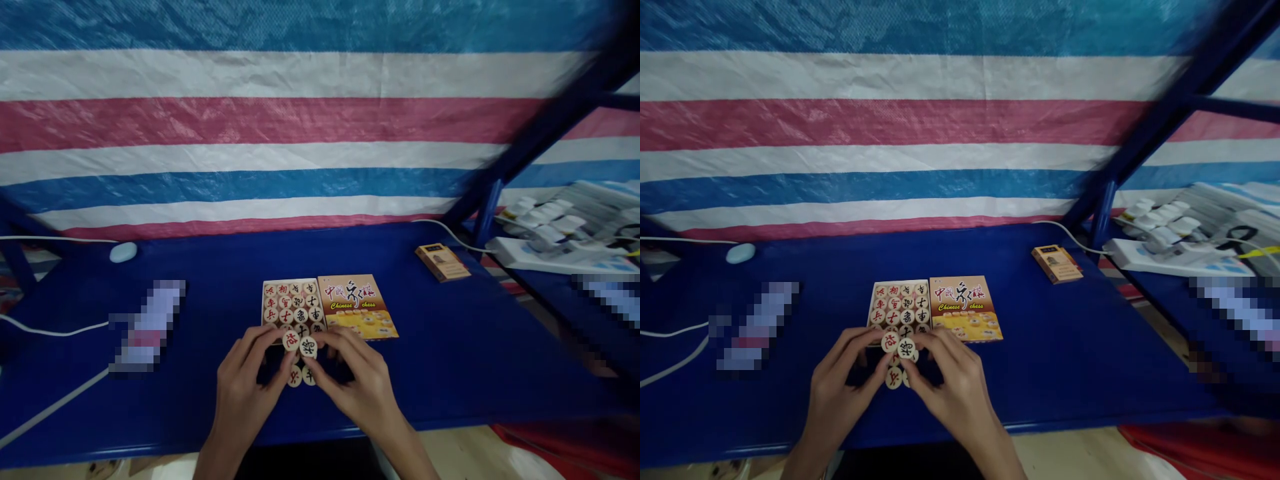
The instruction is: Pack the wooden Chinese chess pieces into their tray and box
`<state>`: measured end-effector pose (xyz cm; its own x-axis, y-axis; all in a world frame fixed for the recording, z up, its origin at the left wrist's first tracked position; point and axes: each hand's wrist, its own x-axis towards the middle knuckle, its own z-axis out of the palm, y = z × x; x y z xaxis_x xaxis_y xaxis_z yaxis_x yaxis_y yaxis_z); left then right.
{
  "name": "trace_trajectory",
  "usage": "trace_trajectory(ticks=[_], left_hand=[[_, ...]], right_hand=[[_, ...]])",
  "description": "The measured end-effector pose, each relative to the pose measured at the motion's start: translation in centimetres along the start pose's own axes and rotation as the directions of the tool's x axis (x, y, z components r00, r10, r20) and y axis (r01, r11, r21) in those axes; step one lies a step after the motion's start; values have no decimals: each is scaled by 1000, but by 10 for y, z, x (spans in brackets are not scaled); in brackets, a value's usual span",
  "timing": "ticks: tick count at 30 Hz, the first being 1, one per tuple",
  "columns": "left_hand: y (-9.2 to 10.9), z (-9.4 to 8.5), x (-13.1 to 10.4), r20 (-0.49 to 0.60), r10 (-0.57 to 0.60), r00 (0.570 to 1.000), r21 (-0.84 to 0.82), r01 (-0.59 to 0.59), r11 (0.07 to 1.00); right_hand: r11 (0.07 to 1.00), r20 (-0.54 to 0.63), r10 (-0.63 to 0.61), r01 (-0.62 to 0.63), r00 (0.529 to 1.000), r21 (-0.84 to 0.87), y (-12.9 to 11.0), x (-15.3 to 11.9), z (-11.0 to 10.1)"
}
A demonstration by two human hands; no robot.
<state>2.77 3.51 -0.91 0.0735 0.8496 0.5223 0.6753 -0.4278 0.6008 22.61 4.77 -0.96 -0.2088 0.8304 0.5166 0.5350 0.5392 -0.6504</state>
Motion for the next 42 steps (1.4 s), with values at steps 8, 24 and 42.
trace_trajectory(ticks=[8,24,42], left_hand=[[0,-6,-1,31,-33,999,-140,37,989],[-1,-6,-1,126,-40,991,-254,71,964],[0,-6,0,79,-55,995,-273,75,959]], right_hand=[[999,26,22,-23,999,44,-1,-2,-1],[987,46,53,-60,998,147,-1,-5,-1],[988,27,17,-20,999,151,0,-5,-1]])
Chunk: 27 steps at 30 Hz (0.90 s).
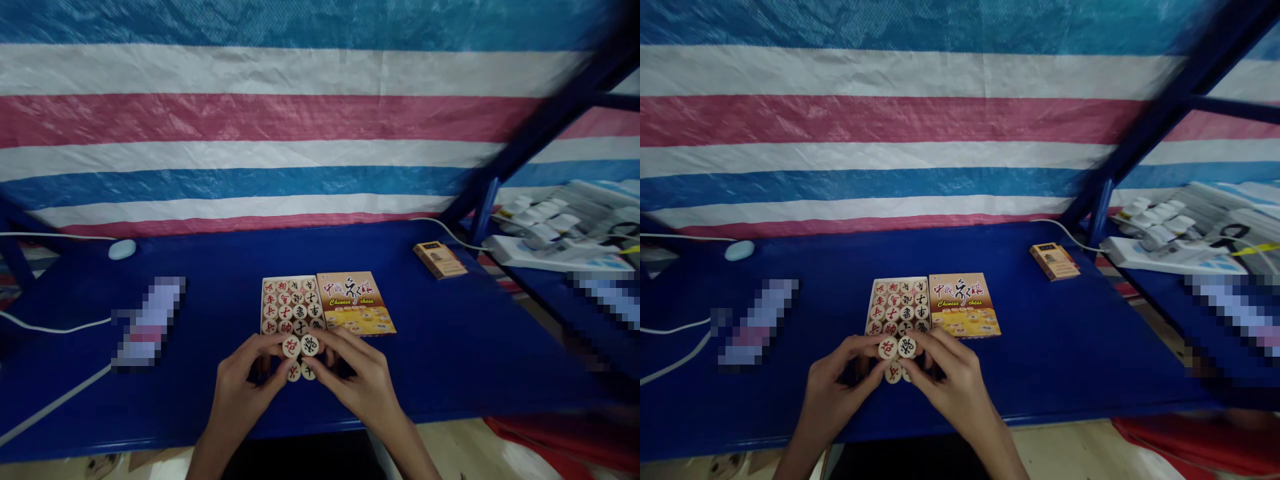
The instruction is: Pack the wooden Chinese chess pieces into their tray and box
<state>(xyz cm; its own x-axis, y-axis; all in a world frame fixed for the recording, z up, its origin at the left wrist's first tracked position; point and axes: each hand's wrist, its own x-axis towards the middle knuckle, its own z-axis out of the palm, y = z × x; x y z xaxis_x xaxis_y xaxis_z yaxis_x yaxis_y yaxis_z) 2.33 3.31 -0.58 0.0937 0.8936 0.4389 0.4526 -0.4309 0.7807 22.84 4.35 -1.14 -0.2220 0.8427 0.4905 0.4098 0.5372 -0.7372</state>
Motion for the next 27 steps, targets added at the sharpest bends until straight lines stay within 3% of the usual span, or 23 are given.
trace_trajectory(ticks=[10,17,27], left_hand=[[1,0,3,-32,13,999,12,-13,1000],[2,0,3,4,2,1000,9,-2,1000],[3,0,3,-46,-7,999,35,8,999]], right_hand=[[1000,1,11,-11,1000,6,-2,2,0],[1000,-29,16,-17,999,-16,0,1,0],[1000,-10,12,-11,1000,18,-1,1,0]])
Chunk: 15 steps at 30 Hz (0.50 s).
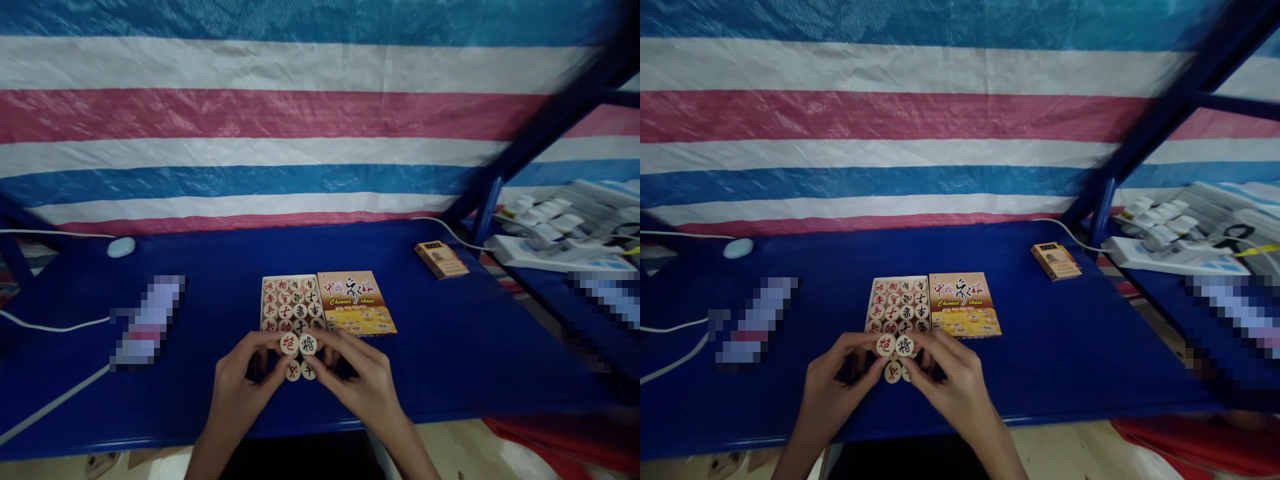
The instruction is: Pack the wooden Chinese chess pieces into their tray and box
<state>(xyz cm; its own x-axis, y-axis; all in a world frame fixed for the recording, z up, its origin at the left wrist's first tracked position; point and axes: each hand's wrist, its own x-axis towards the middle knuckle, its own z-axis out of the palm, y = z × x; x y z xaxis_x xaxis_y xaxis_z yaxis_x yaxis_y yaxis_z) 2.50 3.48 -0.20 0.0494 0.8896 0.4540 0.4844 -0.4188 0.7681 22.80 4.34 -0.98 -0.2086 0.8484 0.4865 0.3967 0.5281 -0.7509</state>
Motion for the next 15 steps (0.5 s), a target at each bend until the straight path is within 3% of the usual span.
trace_trajectory(ticks=[15], left_hand=[[-4,1,-3,39,-29,999,-38,30,999]], right_hand=[[1000,1,-11,11,1000,-16,0,0,0]])
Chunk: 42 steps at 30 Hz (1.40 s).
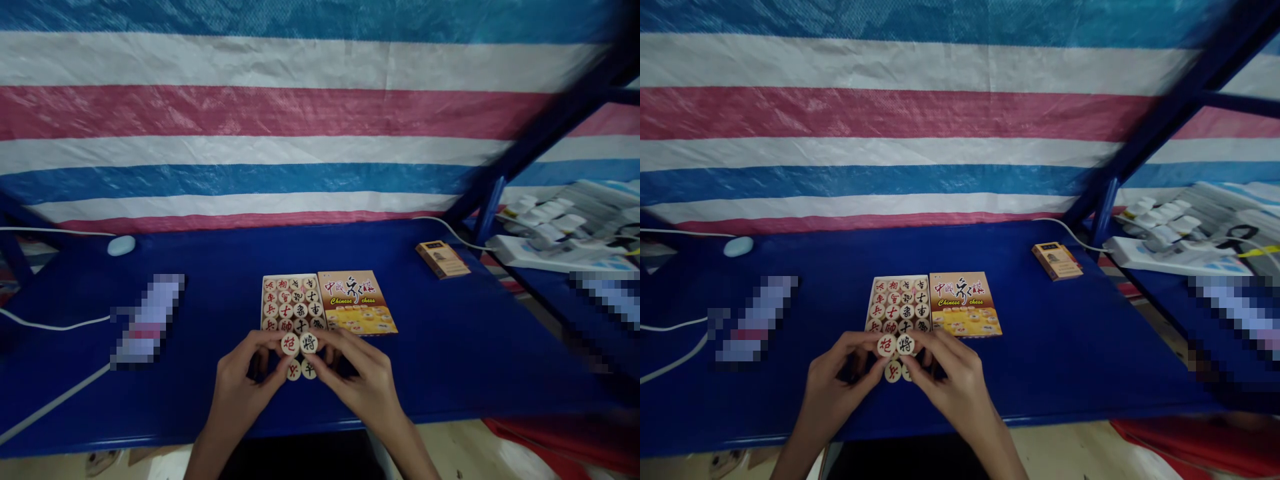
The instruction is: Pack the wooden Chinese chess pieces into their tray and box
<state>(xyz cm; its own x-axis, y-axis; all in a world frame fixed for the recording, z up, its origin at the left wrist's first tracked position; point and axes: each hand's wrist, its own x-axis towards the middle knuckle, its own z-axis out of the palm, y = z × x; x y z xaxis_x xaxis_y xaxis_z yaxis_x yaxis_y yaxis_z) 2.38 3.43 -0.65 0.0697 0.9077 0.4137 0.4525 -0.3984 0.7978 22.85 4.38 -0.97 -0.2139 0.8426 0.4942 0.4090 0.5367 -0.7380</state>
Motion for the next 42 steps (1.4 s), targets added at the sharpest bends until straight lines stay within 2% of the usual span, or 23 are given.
trace_trajectory(ticks=[20,23,28,31,35,38,42], left_hand=[[-1,1,-2,18,23,1000,16,-23,1000],[-2,-2,-1,-30,37,999,74,-35,997],[-12,-10,18,-172,-26,985,231,66,971],[-19,-11,37,-158,-56,986,338,107,935],[-24,-5,54,-148,-39,988,441,101,892],[-25,-3,54,-127,-18,992,487,79,870],[-23,-6,47,-103,34,994,486,20,874]], right_hand=[[1000,16,17,-17,1000,4,-1,0,1],[999,22,38,-38,999,-10,0,1,1],[984,-83,68,-81,994,-157,5,20,-5],[948,-105,58,-88,993,-306,12,39,-8],[887,-77,55,-84,996,-454,23,56,-7],[858,-54,37,-59,998,-510,27,57,-4],[871,-46,20,-40,999,-490,25,51,-2]])
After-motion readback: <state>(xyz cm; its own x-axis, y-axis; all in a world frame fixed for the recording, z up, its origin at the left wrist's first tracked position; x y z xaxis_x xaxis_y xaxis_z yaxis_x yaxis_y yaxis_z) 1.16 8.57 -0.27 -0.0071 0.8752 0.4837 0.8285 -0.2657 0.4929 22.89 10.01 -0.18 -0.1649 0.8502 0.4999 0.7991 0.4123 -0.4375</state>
